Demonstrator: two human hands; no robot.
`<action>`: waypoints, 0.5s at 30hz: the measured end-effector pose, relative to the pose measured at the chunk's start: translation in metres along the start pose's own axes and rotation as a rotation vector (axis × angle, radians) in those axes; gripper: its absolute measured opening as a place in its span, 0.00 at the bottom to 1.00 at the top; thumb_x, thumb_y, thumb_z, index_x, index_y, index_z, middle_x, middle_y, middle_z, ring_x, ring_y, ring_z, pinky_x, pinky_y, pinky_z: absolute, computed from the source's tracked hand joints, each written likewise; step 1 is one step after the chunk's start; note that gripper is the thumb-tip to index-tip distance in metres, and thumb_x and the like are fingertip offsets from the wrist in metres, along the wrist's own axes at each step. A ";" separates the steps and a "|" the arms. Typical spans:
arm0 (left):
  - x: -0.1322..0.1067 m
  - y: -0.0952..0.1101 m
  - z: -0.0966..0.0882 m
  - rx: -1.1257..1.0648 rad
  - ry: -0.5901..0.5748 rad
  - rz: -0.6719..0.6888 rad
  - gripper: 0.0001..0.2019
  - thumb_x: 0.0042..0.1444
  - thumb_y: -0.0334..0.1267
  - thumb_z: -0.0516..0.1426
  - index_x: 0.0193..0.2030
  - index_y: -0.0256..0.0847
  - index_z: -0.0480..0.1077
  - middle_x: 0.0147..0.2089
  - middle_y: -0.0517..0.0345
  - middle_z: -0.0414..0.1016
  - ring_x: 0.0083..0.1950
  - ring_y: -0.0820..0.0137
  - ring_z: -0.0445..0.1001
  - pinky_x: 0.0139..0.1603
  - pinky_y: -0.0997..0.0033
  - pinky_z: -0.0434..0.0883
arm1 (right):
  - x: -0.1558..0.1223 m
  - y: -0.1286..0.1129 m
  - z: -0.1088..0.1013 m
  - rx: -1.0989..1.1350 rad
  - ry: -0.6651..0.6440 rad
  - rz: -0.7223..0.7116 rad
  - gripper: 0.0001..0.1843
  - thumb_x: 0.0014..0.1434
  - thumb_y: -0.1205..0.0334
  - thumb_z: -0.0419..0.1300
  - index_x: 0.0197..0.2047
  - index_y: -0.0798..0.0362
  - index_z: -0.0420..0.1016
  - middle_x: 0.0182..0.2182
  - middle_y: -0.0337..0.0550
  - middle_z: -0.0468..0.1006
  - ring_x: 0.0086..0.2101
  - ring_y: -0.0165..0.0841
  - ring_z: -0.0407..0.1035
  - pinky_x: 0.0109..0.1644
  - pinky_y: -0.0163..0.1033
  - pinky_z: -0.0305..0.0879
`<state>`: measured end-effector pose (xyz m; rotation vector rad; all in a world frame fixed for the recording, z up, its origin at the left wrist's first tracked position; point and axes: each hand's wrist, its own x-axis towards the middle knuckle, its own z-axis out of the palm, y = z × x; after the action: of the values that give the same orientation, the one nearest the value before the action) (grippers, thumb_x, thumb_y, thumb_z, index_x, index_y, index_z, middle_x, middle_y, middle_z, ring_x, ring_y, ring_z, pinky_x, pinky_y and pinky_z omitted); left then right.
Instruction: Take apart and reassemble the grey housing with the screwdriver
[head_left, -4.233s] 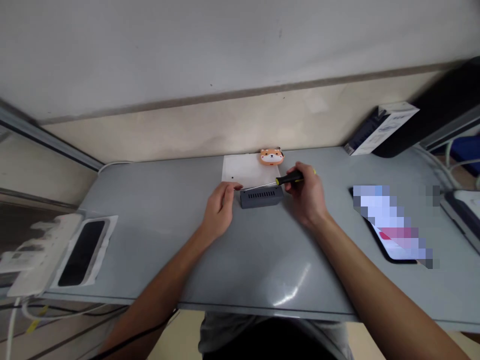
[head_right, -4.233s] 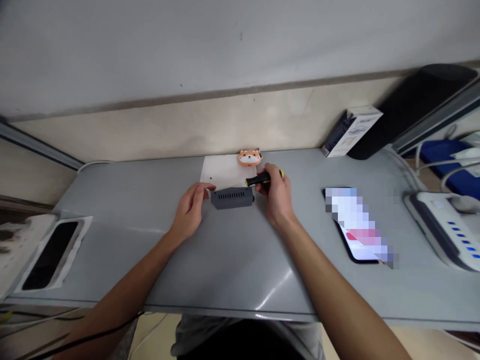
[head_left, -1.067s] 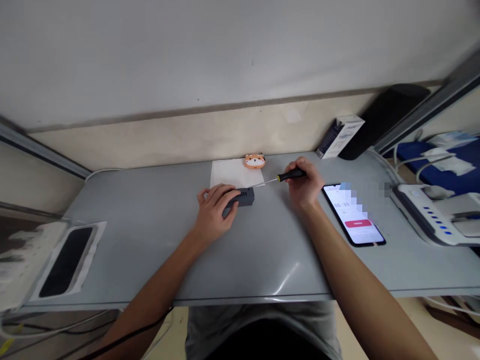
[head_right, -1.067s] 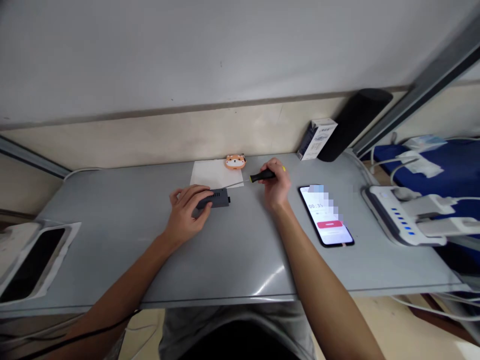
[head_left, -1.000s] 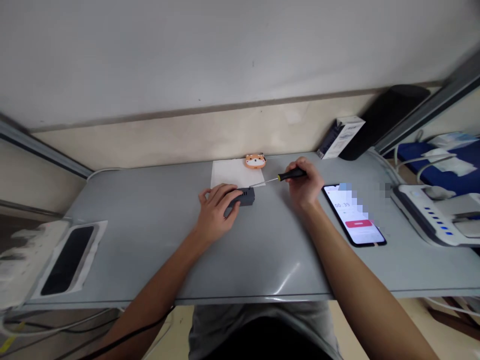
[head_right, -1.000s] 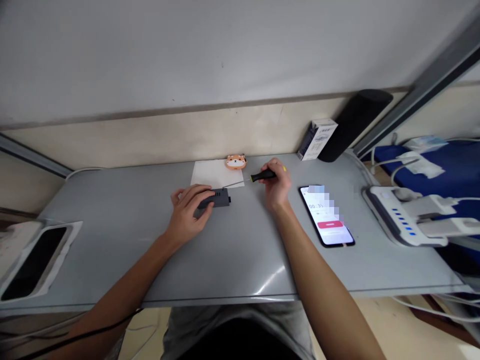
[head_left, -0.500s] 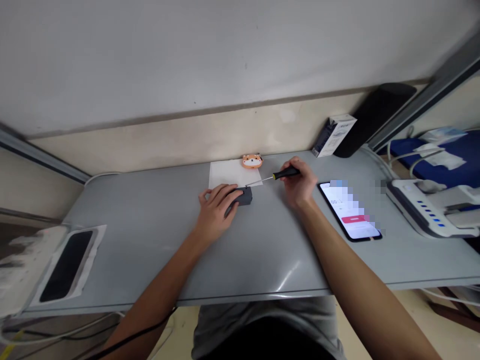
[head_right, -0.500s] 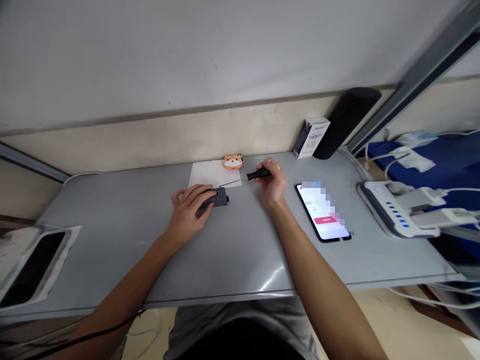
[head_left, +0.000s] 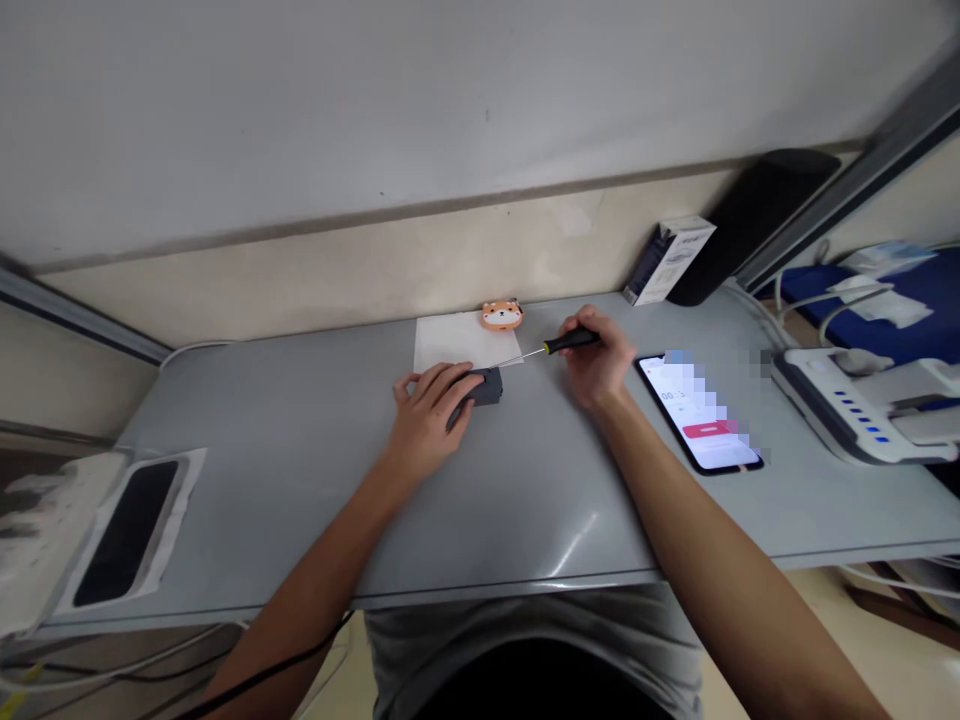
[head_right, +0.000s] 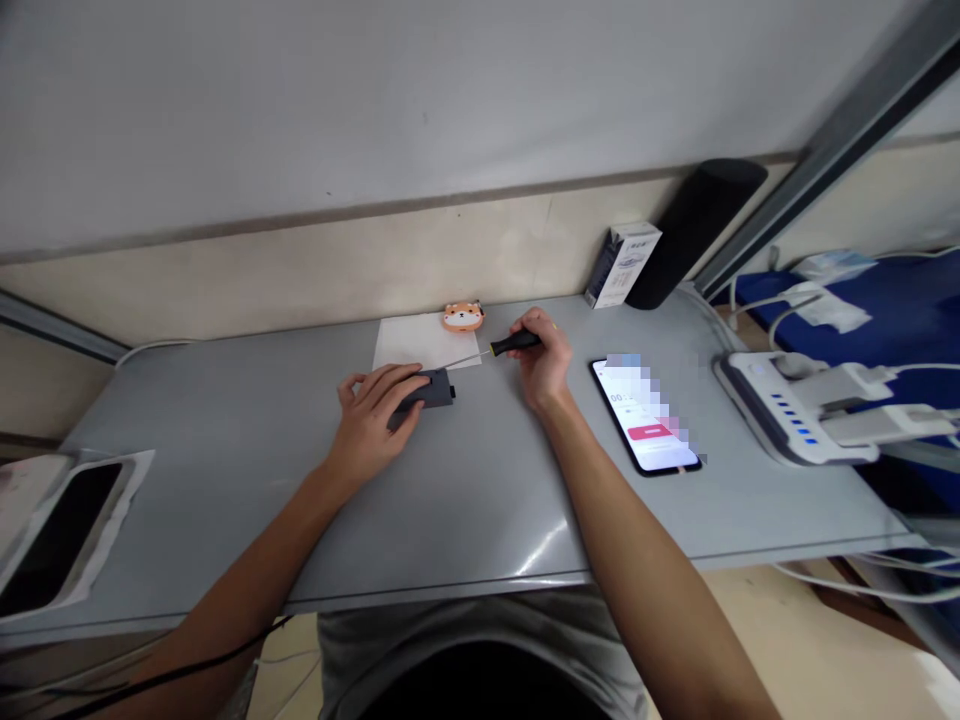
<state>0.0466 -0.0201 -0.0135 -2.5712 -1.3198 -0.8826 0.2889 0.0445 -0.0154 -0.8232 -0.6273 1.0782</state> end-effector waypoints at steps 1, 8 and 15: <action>0.000 0.000 0.000 0.010 0.009 0.009 0.14 0.72 0.32 0.55 0.61 0.48 0.74 0.60 0.51 0.83 0.60 0.61 0.79 0.63 0.55 0.59 | 0.000 0.000 0.000 -0.002 -0.005 -0.001 0.10 0.46 0.55 0.64 0.23 0.49 0.67 0.23 0.37 0.69 0.23 0.28 0.62 0.19 0.32 0.59; 0.001 0.003 -0.002 0.094 -0.008 0.049 0.18 0.72 0.32 0.56 0.64 0.49 0.74 0.61 0.50 0.82 0.61 0.59 0.78 0.62 0.54 0.59 | -0.001 -0.001 0.001 0.000 -0.013 -0.008 0.12 0.47 0.56 0.65 0.22 0.49 0.65 0.23 0.37 0.67 0.23 0.27 0.61 0.20 0.32 0.59; 0.000 0.006 -0.001 0.133 0.000 0.077 0.18 0.71 0.31 0.56 0.63 0.50 0.75 0.60 0.49 0.81 0.60 0.59 0.77 0.61 0.54 0.60 | -0.002 -0.001 0.001 0.000 -0.002 0.013 0.14 0.48 0.55 0.66 0.24 0.49 0.65 0.24 0.37 0.67 0.24 0.28 0.62 0.20 0.31 0.58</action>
<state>0.0510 -0.0241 -0.0118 -2.5016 -1.2263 -0.7542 0.2884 0.0427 -0.0143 -0.8275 -0.6241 1.0907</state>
